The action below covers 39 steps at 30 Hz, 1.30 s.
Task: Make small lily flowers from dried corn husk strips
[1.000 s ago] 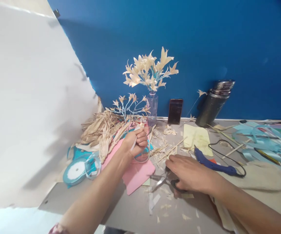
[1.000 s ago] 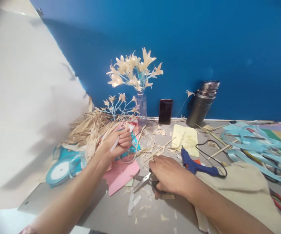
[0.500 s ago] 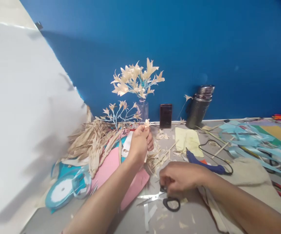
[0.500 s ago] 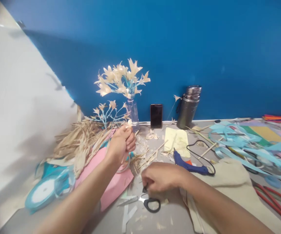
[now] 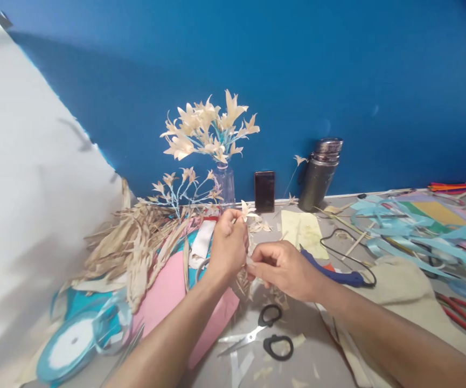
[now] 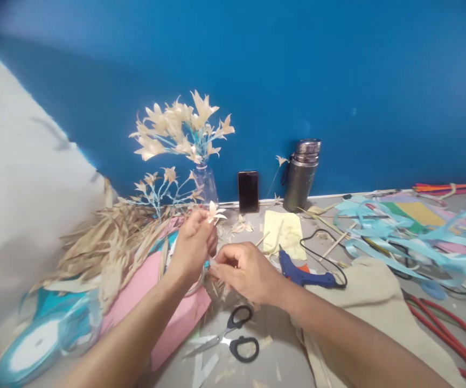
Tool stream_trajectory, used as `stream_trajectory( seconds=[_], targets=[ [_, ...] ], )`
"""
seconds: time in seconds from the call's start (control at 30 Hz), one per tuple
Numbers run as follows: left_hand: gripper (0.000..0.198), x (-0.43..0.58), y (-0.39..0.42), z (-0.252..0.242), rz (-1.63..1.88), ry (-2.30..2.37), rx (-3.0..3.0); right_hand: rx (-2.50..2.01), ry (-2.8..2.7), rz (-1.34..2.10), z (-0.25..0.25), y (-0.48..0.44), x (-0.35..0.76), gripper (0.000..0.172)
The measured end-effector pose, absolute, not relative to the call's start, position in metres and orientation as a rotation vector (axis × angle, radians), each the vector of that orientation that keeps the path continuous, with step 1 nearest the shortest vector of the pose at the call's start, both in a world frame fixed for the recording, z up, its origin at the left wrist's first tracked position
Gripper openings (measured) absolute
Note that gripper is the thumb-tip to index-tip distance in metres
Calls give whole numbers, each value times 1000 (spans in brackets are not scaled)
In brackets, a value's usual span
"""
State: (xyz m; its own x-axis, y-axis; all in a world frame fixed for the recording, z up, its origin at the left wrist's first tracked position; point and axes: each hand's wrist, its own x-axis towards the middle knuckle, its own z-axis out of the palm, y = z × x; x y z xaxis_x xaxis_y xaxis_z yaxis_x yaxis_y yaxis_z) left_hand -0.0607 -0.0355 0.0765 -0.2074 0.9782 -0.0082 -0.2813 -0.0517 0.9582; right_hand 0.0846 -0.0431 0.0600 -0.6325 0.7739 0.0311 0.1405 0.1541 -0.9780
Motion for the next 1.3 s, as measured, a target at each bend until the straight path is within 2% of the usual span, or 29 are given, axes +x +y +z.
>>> stream_trajectory(
  seconds=[0.1,0.2,0.33,0.47,0.7,1.03,1.3],
  targets=[
    [22,-80,-30,85,1530,1015,844,-822,-1844,1734,59,-41,87,19],
    [28,-89,-30,87,1555,903,749,-722,-1633,1895,54,-39,85,27],
    [19,-78,-34,76,1356,904,572,-664,-1407,1865,50,-33,82,30],
    [10,-75,-37,69,1313,903,550,-708,-1315,1780,49,-22,87,32],
    [29,-81,-46,72,1246,848,725,-687,-1212,1795,45,-6,95,31],
    [33,-77,-61,64,1221,830,821,-689,-1284,1809,43,-5,97,33],
    [28,-76,-68,64,1222,824,706,-673,-1286,1826,44,-9,97,31]
  ],
)
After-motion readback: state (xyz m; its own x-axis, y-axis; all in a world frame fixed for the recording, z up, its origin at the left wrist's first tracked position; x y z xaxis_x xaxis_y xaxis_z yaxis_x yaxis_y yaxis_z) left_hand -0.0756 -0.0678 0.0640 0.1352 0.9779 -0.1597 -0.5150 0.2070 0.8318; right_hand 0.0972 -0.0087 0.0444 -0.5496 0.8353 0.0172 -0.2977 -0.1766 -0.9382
